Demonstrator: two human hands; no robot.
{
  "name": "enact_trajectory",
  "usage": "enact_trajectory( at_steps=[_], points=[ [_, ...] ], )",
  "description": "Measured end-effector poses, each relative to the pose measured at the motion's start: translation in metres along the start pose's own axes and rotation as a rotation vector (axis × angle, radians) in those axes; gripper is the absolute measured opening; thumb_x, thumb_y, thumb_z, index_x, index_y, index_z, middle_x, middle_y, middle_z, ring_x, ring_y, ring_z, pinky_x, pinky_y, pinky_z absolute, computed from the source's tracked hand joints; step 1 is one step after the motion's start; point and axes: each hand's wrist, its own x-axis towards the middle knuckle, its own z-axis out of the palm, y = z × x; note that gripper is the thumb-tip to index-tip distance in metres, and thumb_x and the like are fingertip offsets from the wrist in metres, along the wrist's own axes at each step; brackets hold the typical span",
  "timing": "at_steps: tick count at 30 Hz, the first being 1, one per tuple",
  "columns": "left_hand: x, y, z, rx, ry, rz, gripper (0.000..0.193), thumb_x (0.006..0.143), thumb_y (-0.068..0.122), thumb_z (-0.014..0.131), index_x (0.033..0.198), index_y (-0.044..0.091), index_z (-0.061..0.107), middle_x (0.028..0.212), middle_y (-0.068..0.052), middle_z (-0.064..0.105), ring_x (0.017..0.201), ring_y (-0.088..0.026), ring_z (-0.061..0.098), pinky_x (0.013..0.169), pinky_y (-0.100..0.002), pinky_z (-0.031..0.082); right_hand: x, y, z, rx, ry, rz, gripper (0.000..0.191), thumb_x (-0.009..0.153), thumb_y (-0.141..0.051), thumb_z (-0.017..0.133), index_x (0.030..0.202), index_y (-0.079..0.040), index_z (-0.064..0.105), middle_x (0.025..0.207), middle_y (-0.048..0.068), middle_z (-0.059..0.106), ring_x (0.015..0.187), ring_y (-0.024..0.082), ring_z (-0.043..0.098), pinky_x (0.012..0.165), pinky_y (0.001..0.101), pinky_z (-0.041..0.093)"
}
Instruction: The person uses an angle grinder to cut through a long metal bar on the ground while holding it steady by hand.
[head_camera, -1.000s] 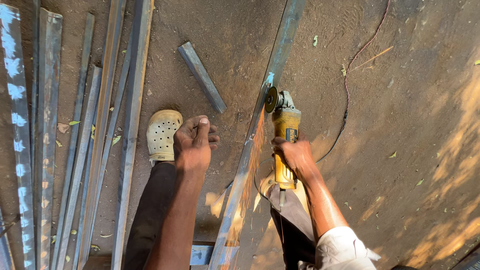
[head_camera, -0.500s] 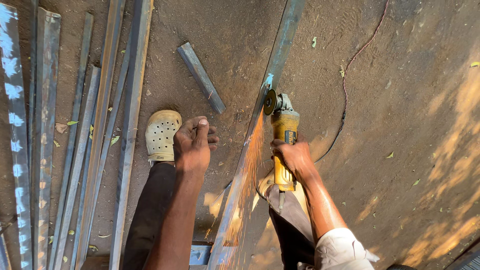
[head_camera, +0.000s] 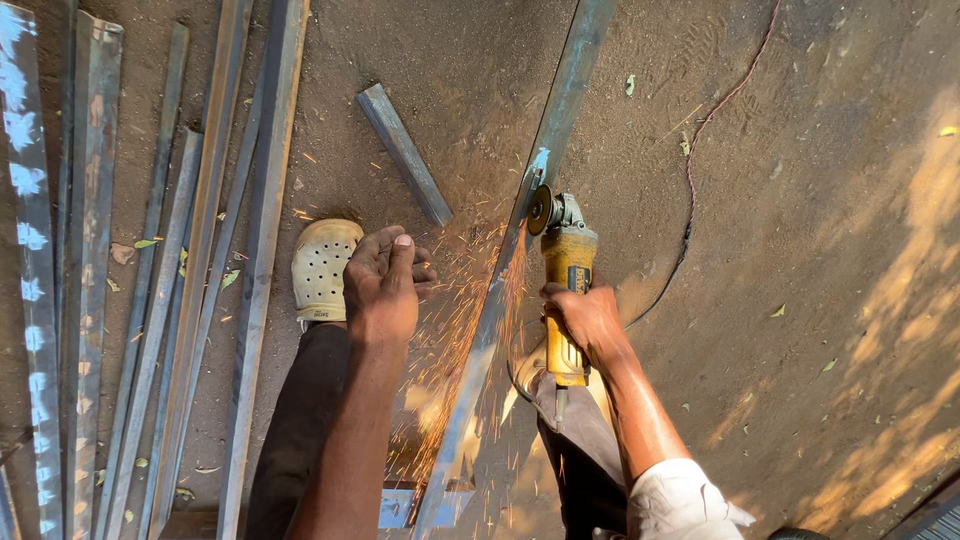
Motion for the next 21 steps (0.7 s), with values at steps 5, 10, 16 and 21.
enact_trajectory(
  at_steps=[5, 10, 16, 21],
  points=[
    [0.0, 0.001, 0.002, -0.012, 0.003, 0.001, 0.044, 0.099, 0.025, 0.06, 0.13, -0.005, 0.054, 0.092, -0.011, 0.071, 0.063, -0.013, 0.067, 0.051, -0.024, 0.053, -0.01, -0.004, 0.004, 0.088, 0.013, -0.018, 0.033, 0.077, -0.014, 0.077, 0.102, 0.002, 0.062, 0.078, 0.016, 0.071, 0.059, 0.023, 0.068, 0.054, 0.0362, 0.054],
    [0.001, -0.002, 0.0, -0.031, 0.0, 0.019, 0.043, 0.1, 0.026, 0.06, 0.13, -0.005, 0.054, 0.092, -0.01, 0.07, 0.063, -0.012, 0.066, 0.052, -0.024, 0.055, 0.005, 0.002, 0.006, 0.047, 0.024, 0.072, 0.032, 0.084, -0.021, 0.077, 0.1, 0.005, 0.069, 0.078, 0.015, 0.072, 0.06, 0.02, 0.067, 0.052, 0.0348, 0.053],
    [-0.001, -0.003, 0.001, -0.028, -0.001, -0.025, 0.043, 0.099, 0.027, 0.061, 0.129, -0.003, 0.055, 0.092, -0.009, 0.07, 0.062, -0.013, 0.066, 0.051, -0.025, 0.054, 0.011, -0.011, 0.0, 0.093, -0.014, -0.209, 0.023, 0.088, -0.017, 0.072, 0.1, 0.001, 0.065, 0.075, 0.013, 0.071, 0.059, 0.019, 0.071, 0.05, 0.0353, 0.056],
    [-0.001, -0.002, 0.001, -0.027, -0.003, -0.008, 0.042, 0.099, 0.027, 0.06, 0.129, -0.002, 0.055, 0.094, -0.009, 0.071, 0.063, -0.013, 0.066, 0.051, -0.025, 0.054, 0.01, -0.011, -0.003, 0.103, -0.033, -0.012, 0.024, 0.09, -0.015, 0.072, 0.108, 0.001, 0.068, 0.078, 0.012, 0.071, 0.063, 0.019, 0.071, 0.055, 0.035, 0.056]
  ],
)
